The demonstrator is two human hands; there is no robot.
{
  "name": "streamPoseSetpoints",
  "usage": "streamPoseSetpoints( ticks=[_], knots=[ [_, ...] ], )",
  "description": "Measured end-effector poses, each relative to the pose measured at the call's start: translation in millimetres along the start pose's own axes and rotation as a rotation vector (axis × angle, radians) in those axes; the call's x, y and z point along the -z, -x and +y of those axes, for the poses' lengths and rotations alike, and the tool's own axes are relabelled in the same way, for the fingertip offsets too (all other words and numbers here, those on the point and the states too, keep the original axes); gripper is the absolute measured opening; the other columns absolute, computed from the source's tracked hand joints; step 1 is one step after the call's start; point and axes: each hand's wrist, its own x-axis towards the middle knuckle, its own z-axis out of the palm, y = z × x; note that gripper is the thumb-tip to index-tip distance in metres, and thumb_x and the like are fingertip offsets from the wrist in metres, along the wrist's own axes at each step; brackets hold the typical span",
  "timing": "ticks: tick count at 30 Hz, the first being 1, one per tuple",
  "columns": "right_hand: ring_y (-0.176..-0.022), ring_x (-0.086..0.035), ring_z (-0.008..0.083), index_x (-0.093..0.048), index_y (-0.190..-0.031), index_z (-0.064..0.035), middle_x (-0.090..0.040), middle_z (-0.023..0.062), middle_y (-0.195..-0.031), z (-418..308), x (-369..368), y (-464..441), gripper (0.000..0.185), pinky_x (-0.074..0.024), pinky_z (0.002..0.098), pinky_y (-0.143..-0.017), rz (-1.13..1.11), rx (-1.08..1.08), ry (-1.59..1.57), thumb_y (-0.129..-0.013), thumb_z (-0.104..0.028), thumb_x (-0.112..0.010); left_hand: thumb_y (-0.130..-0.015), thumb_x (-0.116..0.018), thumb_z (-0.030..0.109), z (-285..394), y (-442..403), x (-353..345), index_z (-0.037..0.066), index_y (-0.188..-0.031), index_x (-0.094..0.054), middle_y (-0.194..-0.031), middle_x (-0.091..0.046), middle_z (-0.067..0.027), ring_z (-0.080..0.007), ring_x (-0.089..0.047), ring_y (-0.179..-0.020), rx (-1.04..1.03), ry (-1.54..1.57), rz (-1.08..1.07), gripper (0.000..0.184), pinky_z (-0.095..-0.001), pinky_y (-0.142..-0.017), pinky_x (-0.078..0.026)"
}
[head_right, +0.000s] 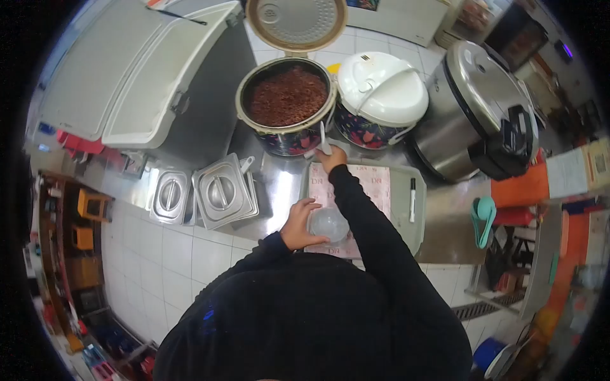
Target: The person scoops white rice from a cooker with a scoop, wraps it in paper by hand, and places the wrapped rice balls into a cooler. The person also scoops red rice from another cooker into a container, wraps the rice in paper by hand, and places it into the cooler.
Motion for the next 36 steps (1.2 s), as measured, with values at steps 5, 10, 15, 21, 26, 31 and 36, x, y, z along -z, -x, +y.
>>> streamPoseSetpoints(
  ticks=[5, 10, 15, 21, 26, 31, 36],
  knots=[
    [-0.057, -0.056, 0.0183, -0.063, -0.077, -0.0014, -0.060, 0.0095, -0.062, -6, 2, 9, 0.029, -0.0447, 0.0349, -0.058, 0.142, 0.046, 0.018, -0.076, -0.028, -0.073, -0.063, -0.079, 0.028, -20, -2, -21, 0.013, -0.120, -0.053, -0.131, -0.037, -0.0281, -0.0448, -0.037, -0.120, 0.019, -0.069, -0.307, 0.065, -0.0477, -0.100, -0.035],
    [-0.068, -0.056, 0.0071, -0.066, -0.086, -0.0010, -0.064, 0.0027, -0.071, -35, 125, 58, 0.028, -0.0452, 0.0264, -0.061, -0.029, -0.031, -0.163, -0.078, -0.026, -0.074, -0.068, -0.074, 0.016, -49, 7, -23, 0.010, -0.128, -0.041, -0.115, -0.051, -0.0270, -0.0405, -0.052, -0.109, 0.113, 0.158, -0.309, 0.069, -0.0413, -0.092, -0.044],
    [-0.063, -0.057, 0.0116, -0.063, -0.086, 0.0027, -0.061, 0.0052, -0.068, 11, 230, 143, 0.028, -0.0481, 0.0286, -0.060, 0.057, -0.316, 0.334, -0.076, -0.021, -0.074, -0.071, -0.062, 0.003, -39, -9, -2, 0.004, -0.131, -0.034, -0.088, -0.062, -0.0173, -0.0282, -0.064, -0.084, 0.371, 0.279, -0.438, 0.066, -0.0358, -0.074, -0.050],
    [-0.043, -0.061, 0.0216, -0.061, -0.081, 0.0050, -0.062, 0.0132, -0.065, 70, 225, 191, 0.025, -0.0498, 0.0327, -0.047, 0.192, -0.553, 0.353, -0.077, -0.018, -0.070, -0.087, -0.040, 0.003, -43, -16, 24, -0.002, -0.127, -0.045, -0.112, -0.060, -0.0120, -0.0219, -0.062, -0.101, 0.756, 1.239, -0.504, 0.041, -0.0334, -0.090, -0.049],
    [-0.075, -0.063, 0.0344, -0.064, -0.085, 0.0025, -0.063, 0.0205, -0.077, 50, 244, 167, 0.038, -0.0483, 0.0430, -0.070, 0.388, -0.253, 0.983, -0.077, -0.034, -0.071, -0.085, -0.038, 0.007, -45, -11, 78, 0.000, -0.134, -0.036, -0.128, -0.050, -0.0160, -0.0281, -0.052, -0.116, 0.876, 1.622, -0.328, 0.049, -0.0419, -0.101, -0.041],
    [-0.063, -0.057, 0.0209, -0.057, -0.086, 0.0006, -0.062, 0.0145, -0.072, -54, 252, 108, 0.030, -0.0452, 0.0361, -0.061, 0.399, -0.080, 0.429, -0.083, -0.027, -0.068, -0.090, -0.036, 0.025, -32, -2, 138, 0.004, -0.138, -0.034, -0.137, -0.043, -0.0156, -0.0313, -0.043, -0.126, 0.466, 2.056, -0.182, 0.052, -0.0472, -0.106, -0.034],
    [-0.074, -0.063, 0.0215, -0.059, -0.102, 0.0029, -0.065, 0.0159, -0.084, -184, 206, 48, 0.030, -0.0480, 0.0321, -0.067, 0.111, 0.257, 0.368, -0.085, -0.021, -0.063, -0.094, -0.032, 0.037, -43, 2, 166, 0.005, -0.138, -0.036, -0.140, -0.040, -0.0137, -0.0325, -0.040, -0.128, 0.423, 2.016, 0.153, 0.055, -0.0487, -0.106, -0.033]
  ],
)
